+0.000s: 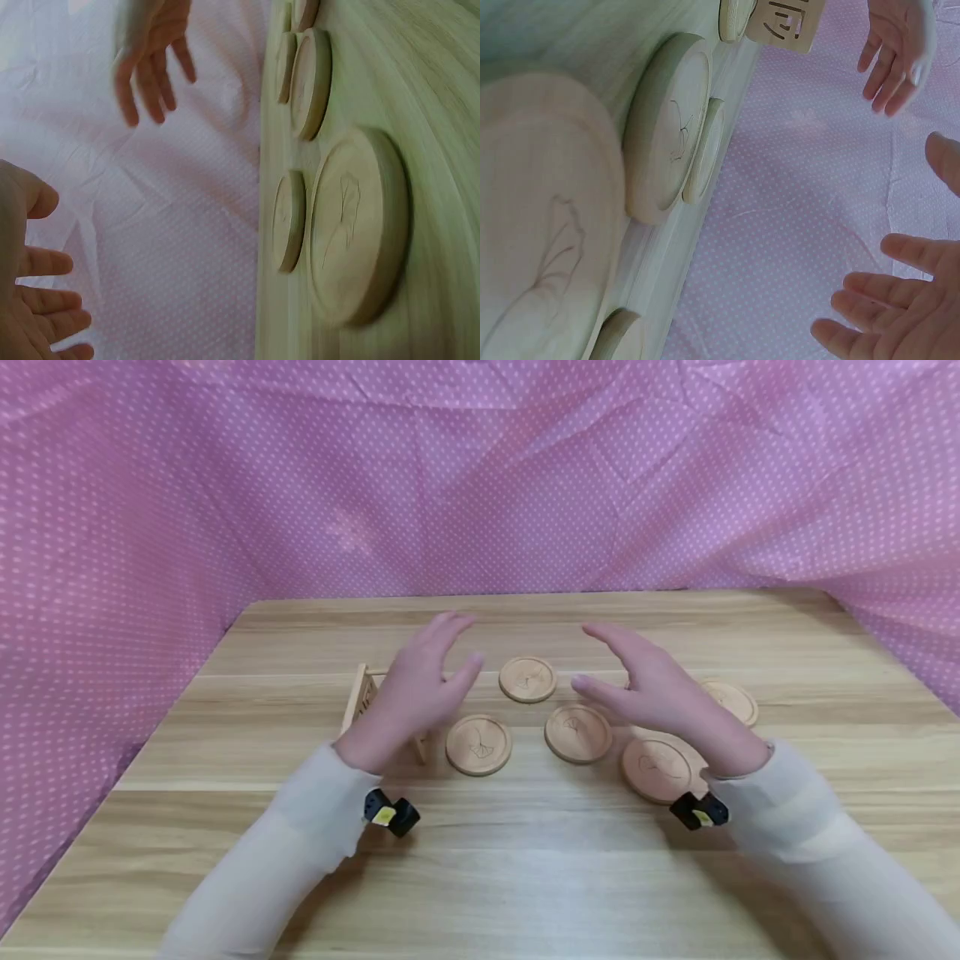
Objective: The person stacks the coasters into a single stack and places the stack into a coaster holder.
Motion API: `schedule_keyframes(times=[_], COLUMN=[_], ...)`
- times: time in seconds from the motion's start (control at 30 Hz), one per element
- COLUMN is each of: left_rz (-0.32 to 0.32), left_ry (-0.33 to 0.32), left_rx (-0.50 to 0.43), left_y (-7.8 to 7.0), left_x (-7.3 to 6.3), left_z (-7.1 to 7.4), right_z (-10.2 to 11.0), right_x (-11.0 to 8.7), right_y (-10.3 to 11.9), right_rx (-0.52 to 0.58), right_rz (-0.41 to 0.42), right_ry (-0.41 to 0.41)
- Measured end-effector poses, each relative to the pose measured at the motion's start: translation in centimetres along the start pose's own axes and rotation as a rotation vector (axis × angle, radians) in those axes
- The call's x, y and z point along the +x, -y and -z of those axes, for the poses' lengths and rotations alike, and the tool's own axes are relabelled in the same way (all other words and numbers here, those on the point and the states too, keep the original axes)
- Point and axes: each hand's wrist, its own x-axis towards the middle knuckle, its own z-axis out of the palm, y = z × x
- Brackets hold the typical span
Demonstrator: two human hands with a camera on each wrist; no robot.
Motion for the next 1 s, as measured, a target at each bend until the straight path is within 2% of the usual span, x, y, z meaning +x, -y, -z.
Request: schedule_keyframes(times=[0.13,0.23,0.47,0.7,0.83,0.93,1.0], left_rz=[-0.023,-0.028,-0.025,0.026,0.047,0.037,0.025], left_ry=[-0.08,-0.138,-0.248,-0.284,-0.296,-0.314,-0.329], left_rx=[-0.089,-0.122,-0.156,-0.267,-0.261,-0.24,-0.236], left_y=[1.0,2.0,3.8,5.6,6.5,7.0,7.2], left_x=[-1.1,-1.9,-3.6,-4.7,-5.2,-5.6,-5.7], left_z=[1.3,1.9,2.4,1.9,1.7,1.5,1.4], right_z=[0.5,0.7,0.8,0.6,0.4,0.4,0.4], right_x=[-0.9,-1.5,-3.0,-4.5,-5.1,-5.4,-5.6], right_y=[-0.3,-0.6,-1.9,-3.6,-4.7,-5.5,-6.0], right_rx=[0.043,0.083,0.149,0.152,0.154,0.169,0.183], right_rz=[0.019,0.043,0.09,0.15,0.206,0.262,0.291], right_ry=[-0.017,-0.025,-0.013,0.044,0.065,0.083,0.122])
